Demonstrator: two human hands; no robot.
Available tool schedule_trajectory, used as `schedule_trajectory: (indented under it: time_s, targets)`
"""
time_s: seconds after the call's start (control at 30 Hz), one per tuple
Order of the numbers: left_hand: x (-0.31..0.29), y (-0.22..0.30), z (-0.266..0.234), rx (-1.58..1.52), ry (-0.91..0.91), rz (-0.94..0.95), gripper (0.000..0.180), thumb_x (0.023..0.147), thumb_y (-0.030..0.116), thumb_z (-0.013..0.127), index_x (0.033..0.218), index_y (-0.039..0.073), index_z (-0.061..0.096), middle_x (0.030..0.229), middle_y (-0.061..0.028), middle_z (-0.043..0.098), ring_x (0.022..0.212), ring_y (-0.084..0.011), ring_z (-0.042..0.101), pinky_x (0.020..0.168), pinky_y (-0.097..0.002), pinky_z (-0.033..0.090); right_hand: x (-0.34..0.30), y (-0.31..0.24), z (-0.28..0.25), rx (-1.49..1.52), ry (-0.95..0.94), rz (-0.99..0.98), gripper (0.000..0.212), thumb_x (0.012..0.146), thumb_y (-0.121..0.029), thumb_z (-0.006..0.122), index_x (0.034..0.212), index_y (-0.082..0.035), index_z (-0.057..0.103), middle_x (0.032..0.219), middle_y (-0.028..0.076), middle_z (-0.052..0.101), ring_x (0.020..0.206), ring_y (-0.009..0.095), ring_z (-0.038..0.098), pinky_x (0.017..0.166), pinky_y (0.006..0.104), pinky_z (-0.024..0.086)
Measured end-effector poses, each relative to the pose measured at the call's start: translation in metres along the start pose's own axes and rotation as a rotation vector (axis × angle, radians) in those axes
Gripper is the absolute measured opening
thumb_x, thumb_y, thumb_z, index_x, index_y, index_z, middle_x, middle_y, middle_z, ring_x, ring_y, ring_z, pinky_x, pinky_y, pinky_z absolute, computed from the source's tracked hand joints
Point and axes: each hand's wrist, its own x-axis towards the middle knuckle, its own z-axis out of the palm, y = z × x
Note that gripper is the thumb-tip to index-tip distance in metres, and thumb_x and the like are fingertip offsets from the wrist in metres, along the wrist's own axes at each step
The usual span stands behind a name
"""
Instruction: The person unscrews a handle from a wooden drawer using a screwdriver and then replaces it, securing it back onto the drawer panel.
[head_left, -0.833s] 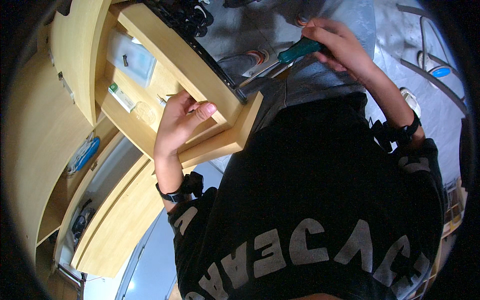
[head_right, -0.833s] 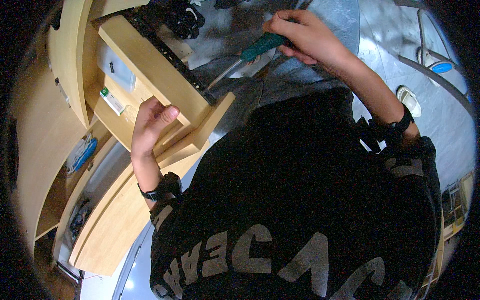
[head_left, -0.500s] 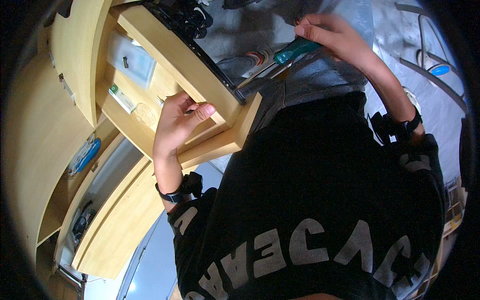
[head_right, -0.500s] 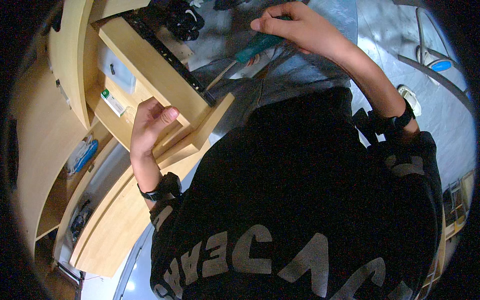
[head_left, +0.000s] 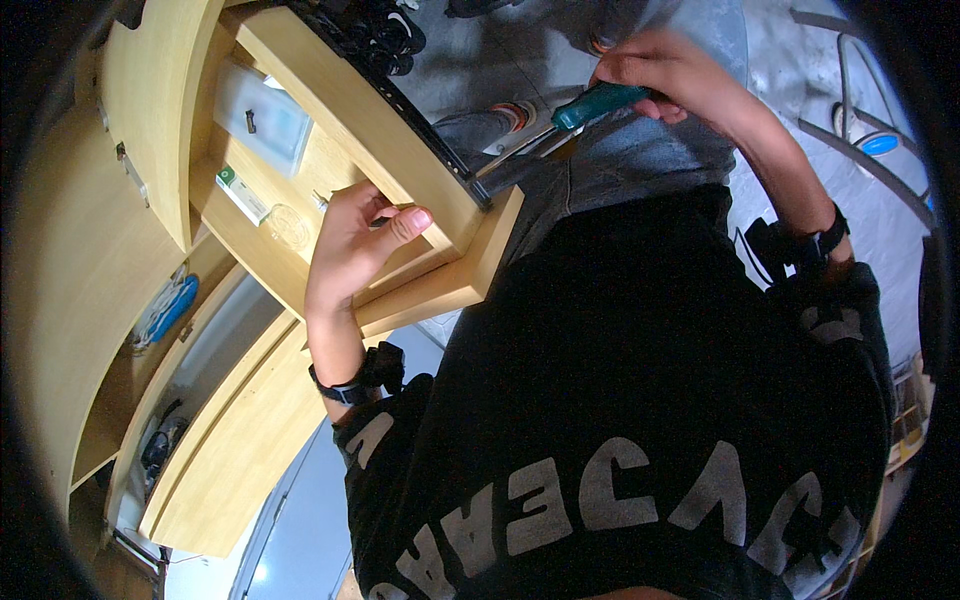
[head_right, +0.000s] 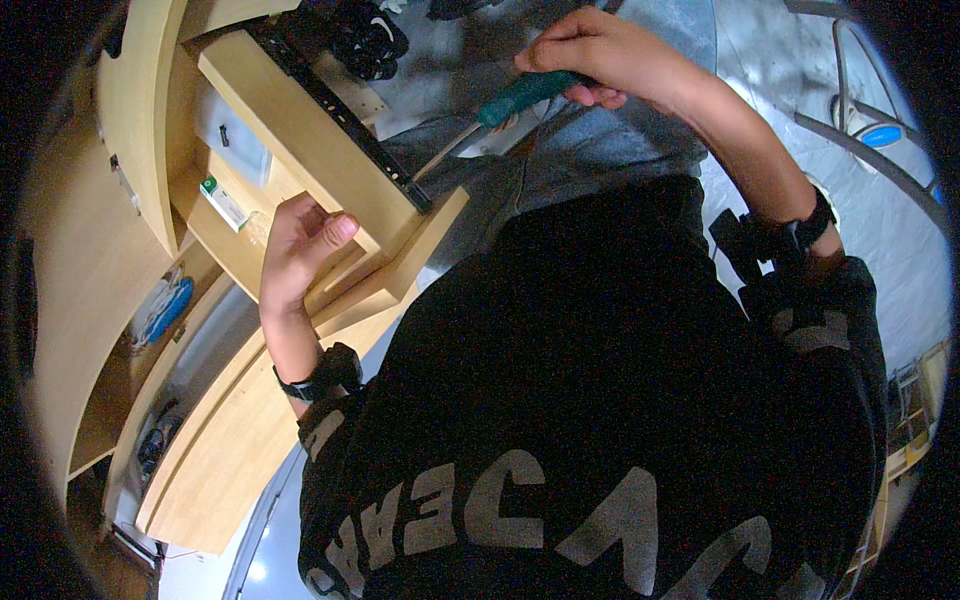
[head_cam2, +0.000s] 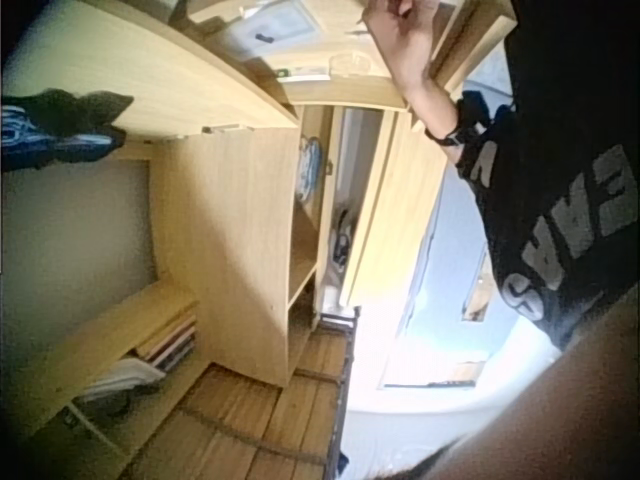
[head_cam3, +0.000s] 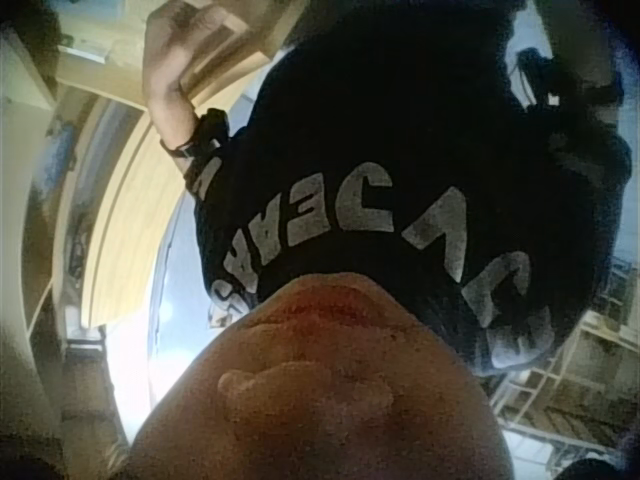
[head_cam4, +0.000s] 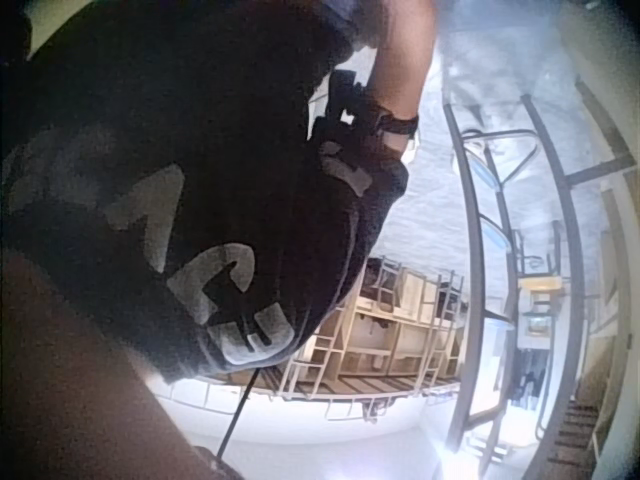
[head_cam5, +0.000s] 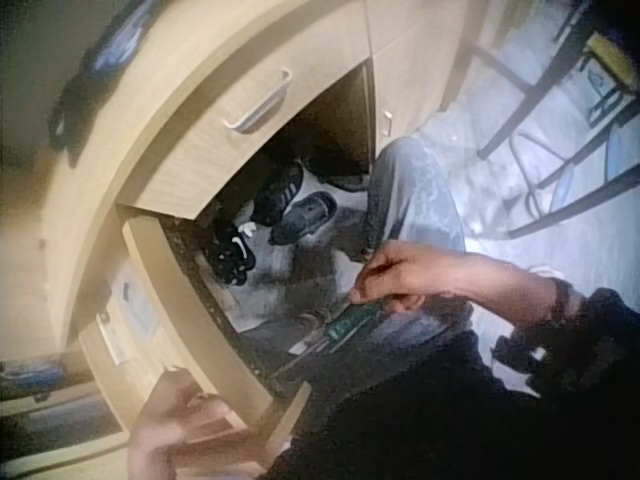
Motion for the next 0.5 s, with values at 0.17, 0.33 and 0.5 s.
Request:
schedule_trajectory:
  time_s: [0.17, 0.33, 0.5]
  targets:
    - [-0.001, 0.003, -0.001, 0.054, -0.017, -0.077, 0.038, 0.085, 0.027, 0.066, 0.103, -0.006, 0.060, 0.092, -0.0084, 0.065, 0.084, -0.0130, 0.057, 0.077, -0.0257, 0.045, 0.019, -0.005, -0.010, 0.130, -0.236, 0.206, 0.038, 0.086, -0.037, 0.062, 0.094, 0.000, 0.063, 0.049, -0.003, 0.043, 0.034, 0.000, 0.030, 0.029, 0.0152, 0.018]
    - [-0.004, 0.002, 0.003, 0.144, -0.093, -0.048, 0.048, 0.092, 0.039, 0.053, 0.108, -0.006, 0.057, 0.095, -0.0094, 0.063, 0.089, -0.0150, 0.055, 0.082, -0.0263, 0.042, 0.034, -0.009, -0.016, 0.346, -0.536, 0.339, 0.032, 0.085, -0.032, 0.063, 0.089, 0.001, 0.063, 0.046, -0.005, 0.040, 0.033, 0.000, 0.028, 0.029, 0.0150, 0.020]
    - [-0.005, 0.003, 0.002, 0.163, -0.106, -0.099, 0.051, 0.092, 0.042, 0.051, 0.109, -0.006, 0.057, 0.096, -0.0095, 0.062, 0.090, -0.0159, 0.055, 0.083, -0.0275, 0.042, 0.035, -0.019, -0.014, -0.025, -0.480, 0.166, 0.026, 0.085, -0.025, 0.062, 0.086, 0.001, 0.063, 0.047, -0.004, 0.041, 0.035, 0.003, 0.032, 0.032, 0.0186, 0.023]
